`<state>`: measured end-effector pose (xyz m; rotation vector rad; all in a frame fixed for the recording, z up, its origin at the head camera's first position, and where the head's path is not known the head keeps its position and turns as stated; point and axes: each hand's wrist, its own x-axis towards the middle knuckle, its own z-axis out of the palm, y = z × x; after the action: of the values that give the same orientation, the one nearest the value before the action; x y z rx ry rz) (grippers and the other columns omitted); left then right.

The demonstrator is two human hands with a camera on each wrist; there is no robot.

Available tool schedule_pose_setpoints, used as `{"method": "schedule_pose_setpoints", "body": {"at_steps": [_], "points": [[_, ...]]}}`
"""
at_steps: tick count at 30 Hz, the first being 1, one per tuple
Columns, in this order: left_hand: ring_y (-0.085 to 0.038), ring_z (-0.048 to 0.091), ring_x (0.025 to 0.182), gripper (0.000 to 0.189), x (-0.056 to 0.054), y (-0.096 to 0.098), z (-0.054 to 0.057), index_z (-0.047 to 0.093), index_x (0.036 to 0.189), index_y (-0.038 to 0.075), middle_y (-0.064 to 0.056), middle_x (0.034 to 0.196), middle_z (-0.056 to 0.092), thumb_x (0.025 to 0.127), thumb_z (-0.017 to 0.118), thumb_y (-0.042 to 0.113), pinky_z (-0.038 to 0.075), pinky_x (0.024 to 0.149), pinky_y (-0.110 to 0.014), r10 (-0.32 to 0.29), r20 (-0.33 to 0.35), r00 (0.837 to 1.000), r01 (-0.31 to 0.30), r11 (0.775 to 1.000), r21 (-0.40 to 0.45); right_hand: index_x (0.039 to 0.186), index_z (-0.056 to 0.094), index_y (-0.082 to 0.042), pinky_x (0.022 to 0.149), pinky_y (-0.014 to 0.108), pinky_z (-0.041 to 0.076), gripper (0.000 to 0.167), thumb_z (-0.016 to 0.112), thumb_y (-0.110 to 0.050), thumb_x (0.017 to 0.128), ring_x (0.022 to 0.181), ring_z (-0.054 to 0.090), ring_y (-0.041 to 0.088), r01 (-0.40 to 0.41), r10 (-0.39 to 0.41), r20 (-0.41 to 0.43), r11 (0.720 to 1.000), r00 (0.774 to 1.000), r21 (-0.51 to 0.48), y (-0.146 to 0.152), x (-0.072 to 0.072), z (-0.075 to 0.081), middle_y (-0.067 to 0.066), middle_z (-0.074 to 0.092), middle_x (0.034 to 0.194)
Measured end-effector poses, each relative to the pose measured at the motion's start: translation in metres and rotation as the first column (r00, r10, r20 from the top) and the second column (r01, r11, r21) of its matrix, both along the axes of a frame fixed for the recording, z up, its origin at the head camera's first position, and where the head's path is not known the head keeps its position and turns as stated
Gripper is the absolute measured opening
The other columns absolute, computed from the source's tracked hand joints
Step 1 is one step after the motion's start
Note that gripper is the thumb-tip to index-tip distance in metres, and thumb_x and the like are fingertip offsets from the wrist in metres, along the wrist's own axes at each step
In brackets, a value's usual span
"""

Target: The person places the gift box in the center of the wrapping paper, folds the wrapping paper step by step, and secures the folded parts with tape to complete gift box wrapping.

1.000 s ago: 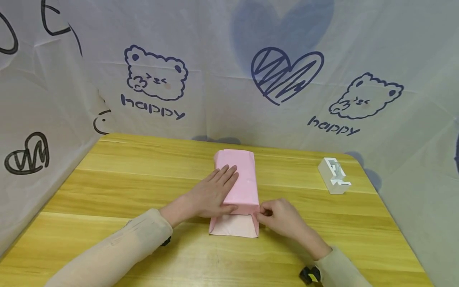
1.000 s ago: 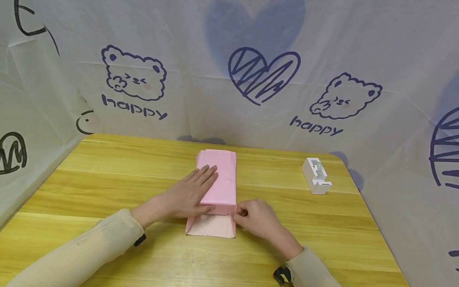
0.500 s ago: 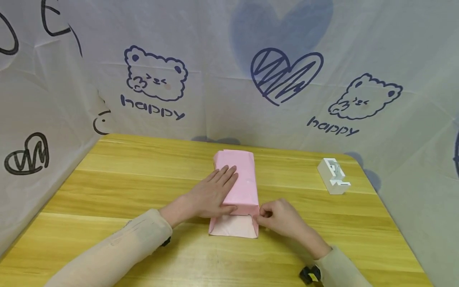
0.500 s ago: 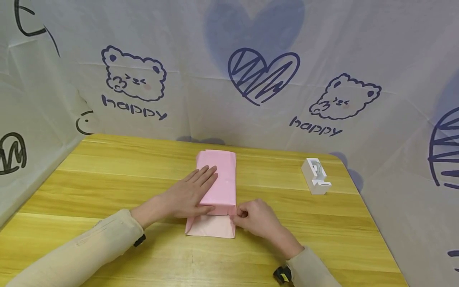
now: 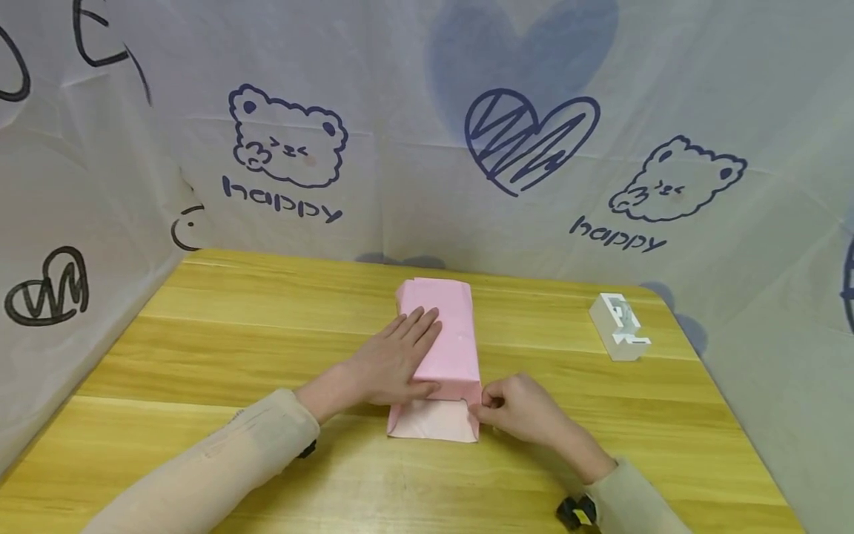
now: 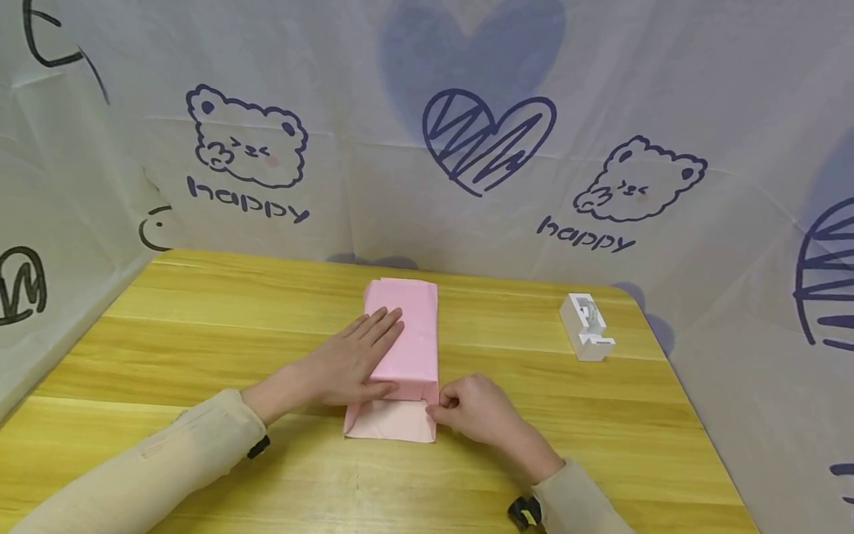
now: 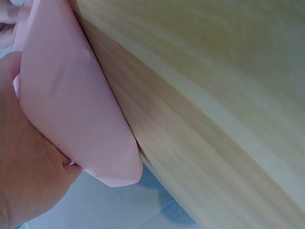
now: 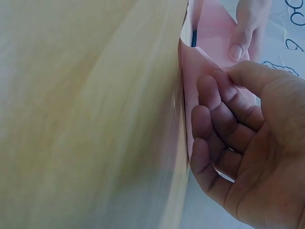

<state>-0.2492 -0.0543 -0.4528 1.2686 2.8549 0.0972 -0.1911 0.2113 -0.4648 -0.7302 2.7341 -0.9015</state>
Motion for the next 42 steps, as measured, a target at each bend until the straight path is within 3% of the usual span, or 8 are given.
{"method": "schedule_pose_setpoints", "body": {"at_steps": [6,17,42], "points": [[-0.038,0.007,0.16,0.096,-0.0007,-0.001,0.0005,0.015,0.165,-0.002,-0.02,0.173,0.005,0.102,0.048,0.063,0.012,0.129,-0.048,-0.001,-0.004,1.0,0.001,1.0,0.002,0.063,0.066,-0.017,0.045,0.016,0.029,0.033,0.077,-0.02,0.094,0.047,0.039,-0.003,-0.041,0.041,0.045,0.999,0.998,0.006,-0.0006,0.0015,0.0018,-0.018,0.046,0.053],[-0.038,0.007,0.16,0.096,-0.0003,-0.0006,0.0016,0.015,0.165,-0.001,-0.02,0.173,0.005,0.102,0.047,0.064,0.012,0.129,-0.048,0.006,-0.003,1.0,-0.006,1.0,-0.004,0.061,0.065,-0.02,0.045,0.016,0.029,0.035,0.082,-0.025,0.091,0.049,0.039,-0.004,-0.107,0.106,0.037,0.993,0.994,0.05,0.0002,-0.0002,0.0009,-0.018,0.05,0.056],[-0.038,0.007,0.16,0.095,0.0001,-0.001,-0.0003,0.016,0.165,-0.001,-0.02,0.173,0.005,0.103,0.047,0.063,0.012,0.129,-0.048,0.0,-0.002,1.0,0.0,1.0,0.003,0.059,0.06,-0.025,0.046,0.017,0.034,0.037,0.081,-0.026,0.089,0.05,0.041,-0.005,-0.147,0.145,0.024,0.982,0.989,0.117,0.0,0.0057,-0.0023,-0.023,0.048,0.054]]}}
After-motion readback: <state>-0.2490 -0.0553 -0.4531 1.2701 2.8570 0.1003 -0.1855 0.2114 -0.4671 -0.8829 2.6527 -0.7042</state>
